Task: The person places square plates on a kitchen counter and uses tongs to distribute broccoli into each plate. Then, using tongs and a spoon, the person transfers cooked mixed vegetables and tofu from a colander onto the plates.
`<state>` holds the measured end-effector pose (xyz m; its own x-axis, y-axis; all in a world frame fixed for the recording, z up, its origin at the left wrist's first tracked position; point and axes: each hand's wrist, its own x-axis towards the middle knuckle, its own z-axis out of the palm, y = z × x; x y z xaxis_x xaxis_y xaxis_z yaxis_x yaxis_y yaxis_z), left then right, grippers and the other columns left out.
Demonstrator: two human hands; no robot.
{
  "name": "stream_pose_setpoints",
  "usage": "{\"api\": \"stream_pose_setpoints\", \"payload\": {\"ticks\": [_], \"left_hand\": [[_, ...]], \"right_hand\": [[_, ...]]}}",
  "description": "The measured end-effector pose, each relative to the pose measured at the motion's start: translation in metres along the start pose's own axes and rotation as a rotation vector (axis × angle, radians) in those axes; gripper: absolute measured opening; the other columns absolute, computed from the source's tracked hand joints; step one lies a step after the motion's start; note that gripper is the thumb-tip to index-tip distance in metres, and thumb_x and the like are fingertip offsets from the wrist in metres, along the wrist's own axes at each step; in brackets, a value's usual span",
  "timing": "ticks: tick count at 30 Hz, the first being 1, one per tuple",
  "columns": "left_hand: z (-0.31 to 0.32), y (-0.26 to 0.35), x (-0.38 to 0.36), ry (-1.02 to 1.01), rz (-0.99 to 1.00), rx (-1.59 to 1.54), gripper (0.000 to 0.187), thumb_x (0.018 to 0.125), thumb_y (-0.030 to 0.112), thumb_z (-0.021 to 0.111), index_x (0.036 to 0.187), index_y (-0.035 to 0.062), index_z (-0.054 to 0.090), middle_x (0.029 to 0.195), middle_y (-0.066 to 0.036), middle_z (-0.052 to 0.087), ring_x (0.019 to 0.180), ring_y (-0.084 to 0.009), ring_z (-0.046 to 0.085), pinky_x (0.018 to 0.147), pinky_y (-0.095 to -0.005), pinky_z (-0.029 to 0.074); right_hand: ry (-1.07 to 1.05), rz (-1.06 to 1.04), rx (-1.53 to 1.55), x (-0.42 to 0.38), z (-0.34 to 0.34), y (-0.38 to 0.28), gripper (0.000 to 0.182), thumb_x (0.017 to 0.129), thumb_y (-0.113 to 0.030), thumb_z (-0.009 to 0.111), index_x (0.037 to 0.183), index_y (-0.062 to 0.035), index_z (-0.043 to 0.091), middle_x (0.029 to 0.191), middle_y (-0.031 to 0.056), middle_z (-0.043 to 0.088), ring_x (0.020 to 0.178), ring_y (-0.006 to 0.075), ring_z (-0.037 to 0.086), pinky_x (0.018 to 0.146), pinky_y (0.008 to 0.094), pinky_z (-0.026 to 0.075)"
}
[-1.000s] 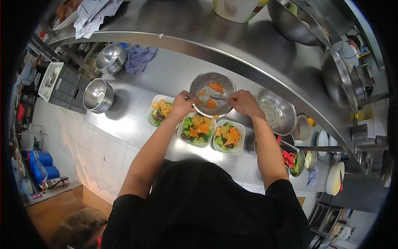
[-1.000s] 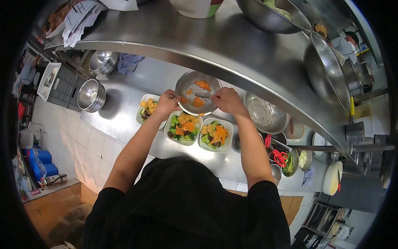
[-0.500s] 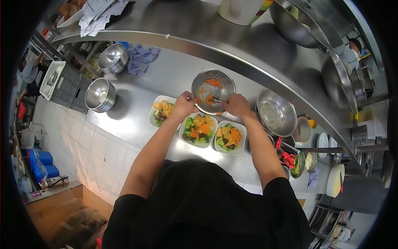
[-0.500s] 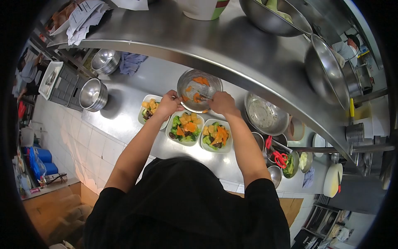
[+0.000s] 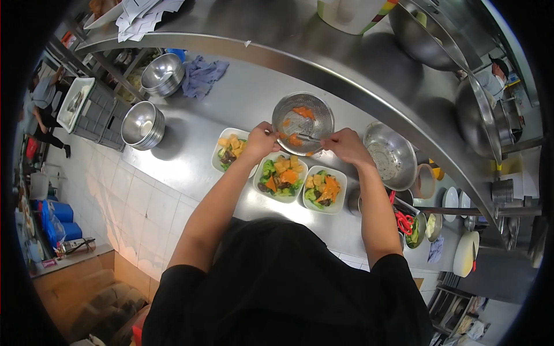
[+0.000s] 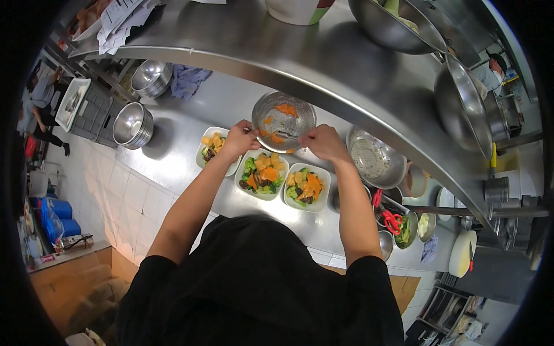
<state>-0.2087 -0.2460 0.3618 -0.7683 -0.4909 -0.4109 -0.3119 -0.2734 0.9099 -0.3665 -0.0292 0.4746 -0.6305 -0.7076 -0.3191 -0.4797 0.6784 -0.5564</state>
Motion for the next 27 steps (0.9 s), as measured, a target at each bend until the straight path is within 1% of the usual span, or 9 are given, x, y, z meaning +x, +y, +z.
{"api": "stream_pose_setpoints", "payload": {"ticks": [8,10,17,20,22,23,25,26,27], "left_hand": [[-0.003,0.0,0.0,-0.026,0.003,0.053,0.023,0.102,0.008,0.065,0.118,-0.0059,0.056,0.103,-0.014,0.064,0.077,-0.0188,0.073,0.064,-0.028,0.064],[-0.003,-0.001,0.0,-0.028,0.002,0.051,0.023,0.102,0.008,0.065,0.118,-0.0062,0.055,0.103,-0.015,0.065,0.078,-0.0195,0.074,0.065,-0.028,0.064],[0.0,-0.001,-0.003,-0.008,0.026,0.086,0.02,0.102,0.007,0.064,0.116,-0.0056,0.056,0.1,-0.015,0.066,0.077,-0.0191,0.073,0.066,-0.0275,0.064],[0.0,0.0,-0.003,-0.003,0.022,0.092,0.02,0.102,0.007,0.064,0.115,-0.0056,0.056,0.098,-0.014,0.066,0.076,-0.0185,0.073,0.065,-0.0271,0.064],[0.0,-0.001,-0.004,0.003,0.033,0.094,0.019,0.102,0.007,0.064,0.114,-0.0056,0.056,0.097,-0.015,0.066,0.075,-0.0181,0.073,0.064,-0.0271,0.064],[-0.001,-0.001,-0.004,0.004,0.032,0.094,0.019,0.102,0.007,0.064,0.114,-0.0056,0.056,0.097,-0.015,0.066,0.075,-0.0181,0.073,0.064,-0.0271,0.064],[-0.001,-0.002,-0.004,-0.004,0.039,0.085,0.018,0.102,0.007,0.064,0.113,-0.0057,0.057,0.097,-0.014,0.066,0.076,-0.0181,0.073,0.064,-0.0271,0.063],[-0.002,-0.002,-0.003,-0.004,0.037,0.084,0.018,0.102,0.007,0.064,0.113,-0.0057,0.057,0.097,-0.014,0.066,0.076,-0.0181,0.073,0.064,-0.0271,0.063],[-0.003,-0.002,-0.003,-0.006,0.029,0.084,0.018,0.102,0.007,0.064,0.113,-0.0058,0.057,0.099,-0.014,0.066,0.076,-0.0182,0.073,0.064,-0.0273,0.064]], "right_hand": [[-0.169,0.011,-0.085,-0.049,0.027,-0.023,0.033,0.092,-0.038,0.072,0.097,-0.0067,0.081,0.087,0.0191,0.076,0.084,0.0342,0.074,0.08,0.0422,0.056],[0.078,0.046,-0.129,-0.04,0.029,-0.018,0.036,0.093,-0.039,0.07,0.098,-0.0047,0.08,0.094,0.0196,0.077,0.092,0.0357,0.074,0.086,0.0452,0.057],[0.02,0.169,-0.221,0.035,0.045,0.021,0.04,0.091,-0.043,0.07,0.097,-0.0049,0.081,0.103,0.0224,0.076,0.1,0.0371,0.073,0.091,0.0469,0.056],[-0.077,0.106,-0.218,0.053,0.048,0.027,0.043,0.09,-0.043,0.07,0.095,-0.0018,0.08,0.094,0.0234,0.076,0.093,0.0384,0.074,0.085,0.046,0.057],[-0.118,0.065,-0.056,0.057,0.049,0.03,0.04,0.089,-0.039,0.072,0.091,0.0012,0.079,0.082,0.0202,0.076,0.078,0.0344,0.073,0.075,0.0432,0.056],[-0.12,0.064,-0.056,0.057,0.049,0.031,0.04,0.089,-0.039,0.072,0.091,0.0012,0.079,0.082,0.0202,0.076,0.078,0.0344,0.073,0.075,0.0432,0.056],[-0.101,0.095,0.225,0.052,0.046,0.032,0.034,0.087,-0.033,0.077,0.085,0.0017,0.078,0.064,0.0124,0.068,0.057,0.0218,0.062,0.056,0.0369,0.049],[-0.102,0.096,0.224,0.047,0.044,0.034,0.034,0.087,-0.033,0.077,0.085,0.0017,0.078,0.064,0.0124,0.068,0.057,0.0218,0.062,0.056,0.0369,0.049],[-0.109,0.127,0.361,0.042,0.04,0.036,0.03,0.088,-0.029,0.077,0.085,0.0,0.079,0.058,0.0048,0.058,0.049,0.014,0.048,0.048,0.0326,0.035]]}}
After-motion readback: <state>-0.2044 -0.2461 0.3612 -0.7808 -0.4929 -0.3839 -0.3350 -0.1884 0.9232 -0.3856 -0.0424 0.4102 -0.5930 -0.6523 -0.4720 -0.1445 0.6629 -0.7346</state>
